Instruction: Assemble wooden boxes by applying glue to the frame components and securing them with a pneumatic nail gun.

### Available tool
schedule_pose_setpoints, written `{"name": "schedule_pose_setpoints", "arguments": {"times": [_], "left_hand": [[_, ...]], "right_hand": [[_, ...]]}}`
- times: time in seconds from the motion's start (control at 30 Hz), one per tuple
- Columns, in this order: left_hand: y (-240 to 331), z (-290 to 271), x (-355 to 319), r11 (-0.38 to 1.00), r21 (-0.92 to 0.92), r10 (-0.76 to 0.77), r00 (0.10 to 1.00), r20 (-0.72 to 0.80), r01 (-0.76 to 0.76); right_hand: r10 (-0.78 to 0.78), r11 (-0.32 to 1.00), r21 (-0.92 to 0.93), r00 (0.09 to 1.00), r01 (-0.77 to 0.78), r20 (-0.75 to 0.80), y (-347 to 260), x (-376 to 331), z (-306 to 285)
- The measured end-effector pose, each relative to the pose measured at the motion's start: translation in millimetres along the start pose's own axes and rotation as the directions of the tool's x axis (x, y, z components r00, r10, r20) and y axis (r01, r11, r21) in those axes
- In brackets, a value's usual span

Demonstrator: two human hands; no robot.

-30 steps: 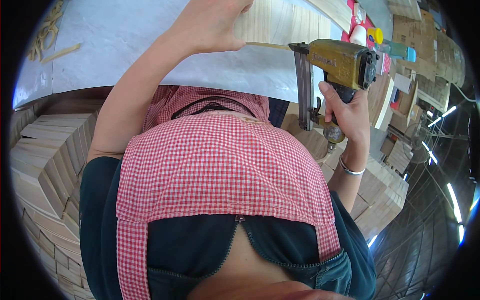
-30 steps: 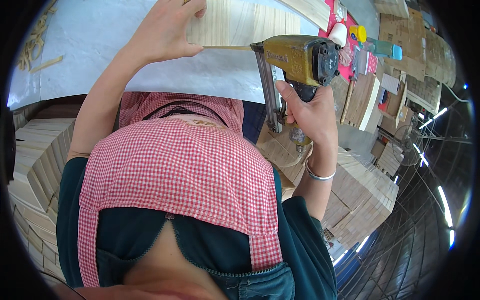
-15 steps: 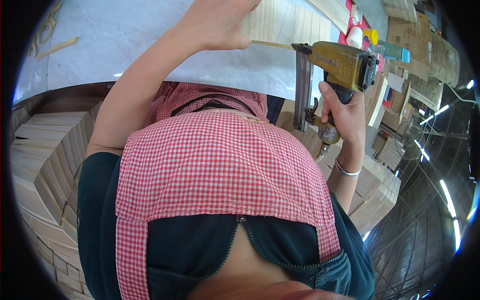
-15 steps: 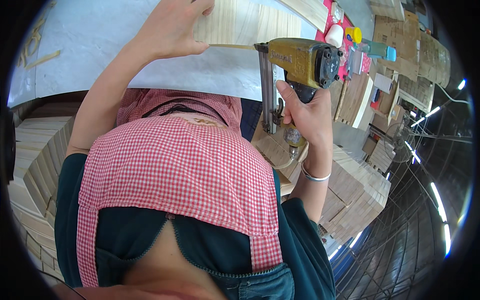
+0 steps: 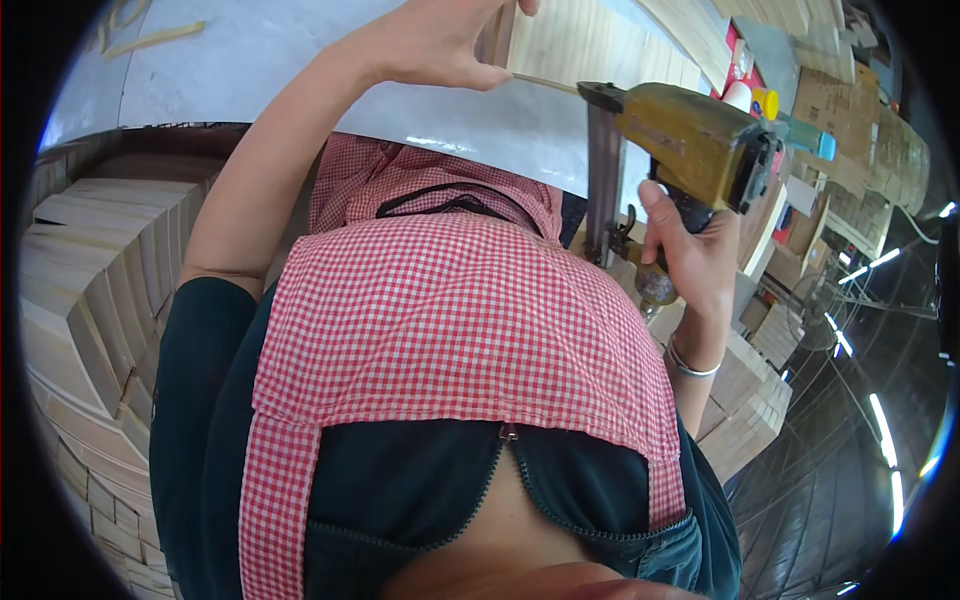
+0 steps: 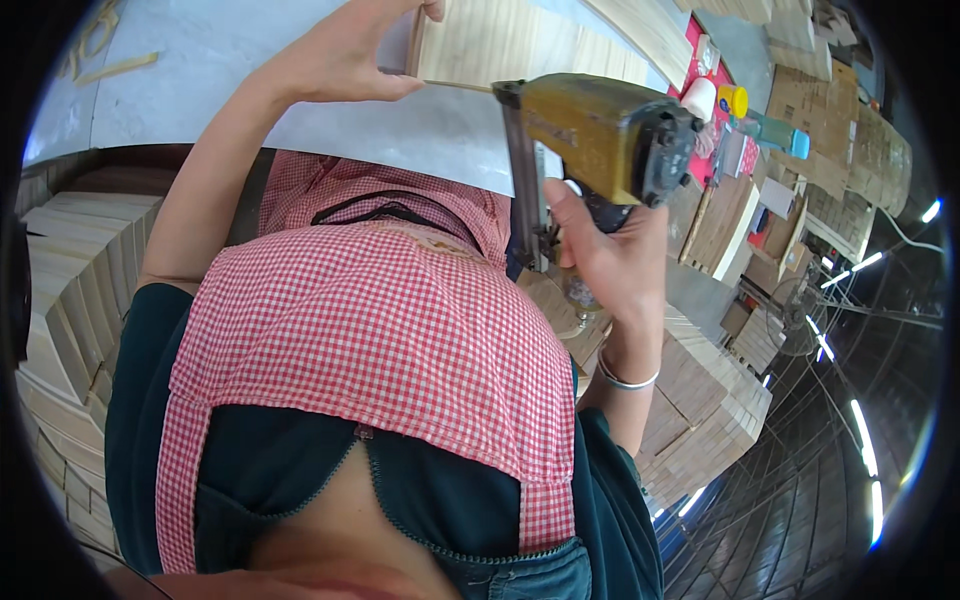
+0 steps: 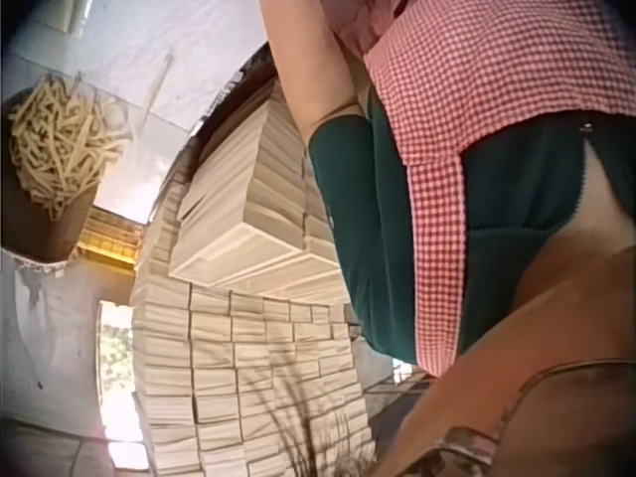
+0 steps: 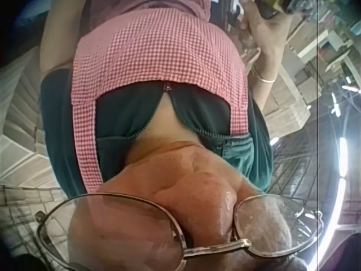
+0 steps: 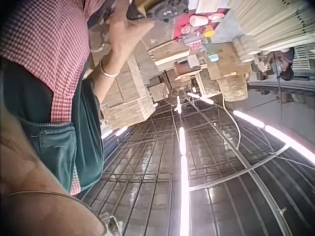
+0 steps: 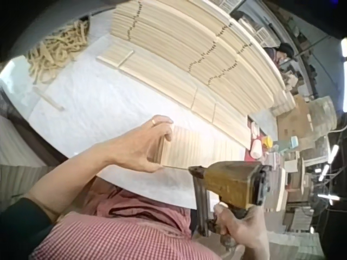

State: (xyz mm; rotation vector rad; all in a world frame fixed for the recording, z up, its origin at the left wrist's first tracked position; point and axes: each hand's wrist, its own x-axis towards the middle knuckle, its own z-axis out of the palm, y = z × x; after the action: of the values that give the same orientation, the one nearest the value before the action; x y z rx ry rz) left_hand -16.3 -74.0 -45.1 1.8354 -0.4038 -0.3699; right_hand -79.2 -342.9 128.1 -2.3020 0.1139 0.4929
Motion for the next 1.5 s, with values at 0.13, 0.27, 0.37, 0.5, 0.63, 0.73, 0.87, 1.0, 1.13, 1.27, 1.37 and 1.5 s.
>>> {"name": "schedule_pose_setpoints", "arguments": {"times": [0.13, 0.27, 0.37, 0.5, 0.63, 0.73, 0.87, 1.0, 1.13, 1.27, 1.37, 1.5], "left_hand": [[-2, 8, 2, 0.997, 0.007, 0.072, 0.995, -0.073, -0.072], [-5, 13, 3, 0.998, -0.037, 0.044, 0.997, -0.069, -0.046], [-6, 14, 3, 0.998, -0.046, 0.049, 0.996, -0.080, -0.052], [-7, 14, 2, 0.994, -0.016, 0.103, 0.987, -0.125, -0.105], [-10, 17, 2, 0.988, 0.028, 0.155, 0.973, -0.169, -0.153], [-16, 20, 2, 0.984, 0.023, 0.179, 0.961, -0.211, -0.178], [-23, 23, 1, 0.974, -0.013, 0.215, 0.938, -0.273, -0.227], [-28, 26, 3, 0.944, -0.106, 0.265, 0.909, -0.321, -0.313], [-34, 29, 7, 0.937, -0.051, 0.309, 0.888, -0.340, -0.345], [-36, 28, 8, 0.927, 0.004, 0.350, 0.863, -0.364, -0.374], [-36, 26, 6, 0.925, 0.010, 0.356, 0.860, -0.366, -0.379], [-27, 25, -3, 0.932, -0.020, 0.331, 0.871, -0.364, -0.363]], "right_hand": [[-0.001, 1.000, -0.015, 0.996, 0.002, 0.087, -8, -3, 19], [-0.015, 1.000, 0.012, 0.996, 0.014, 0.091, -12, -3, 31], [0.005, 0.999, 0.032, 0.996, -0.008, 0.084, -13, -3, 36], [0.081, 0.994, 0.073, 0.995, -0.085, 0.063, -14, -4, 41], [0.132, 0.983, 0.126, 0.991, -0.135, 0.029, -15, -7, 48], [0.095, 0.988, 0.118, 0.995, -0.098, 0.028, -19, -7, 47], [0.049, 0.995, 0.085, 0.998, -0.052, 0.034, -27, 1, 46], [0.027, 1.000, 0.015, 0.999, -0.028, 0.036, -39, 15, 45], [-0.022, 1.000, 0.014, 0.997, 0.022, 0.071, -41, 27, 45], [-0.008, 1.000, -0.012, 0.997, 0.009, 0.082, -44, 30, 45], [0.008, 0.999, -0.036, 0.996, -0.005, 0.091, -47, 34, 42], [0.036, 0.996, -0.087, 0.993, -0.026, 0.115, -52, 39, 37]]}}
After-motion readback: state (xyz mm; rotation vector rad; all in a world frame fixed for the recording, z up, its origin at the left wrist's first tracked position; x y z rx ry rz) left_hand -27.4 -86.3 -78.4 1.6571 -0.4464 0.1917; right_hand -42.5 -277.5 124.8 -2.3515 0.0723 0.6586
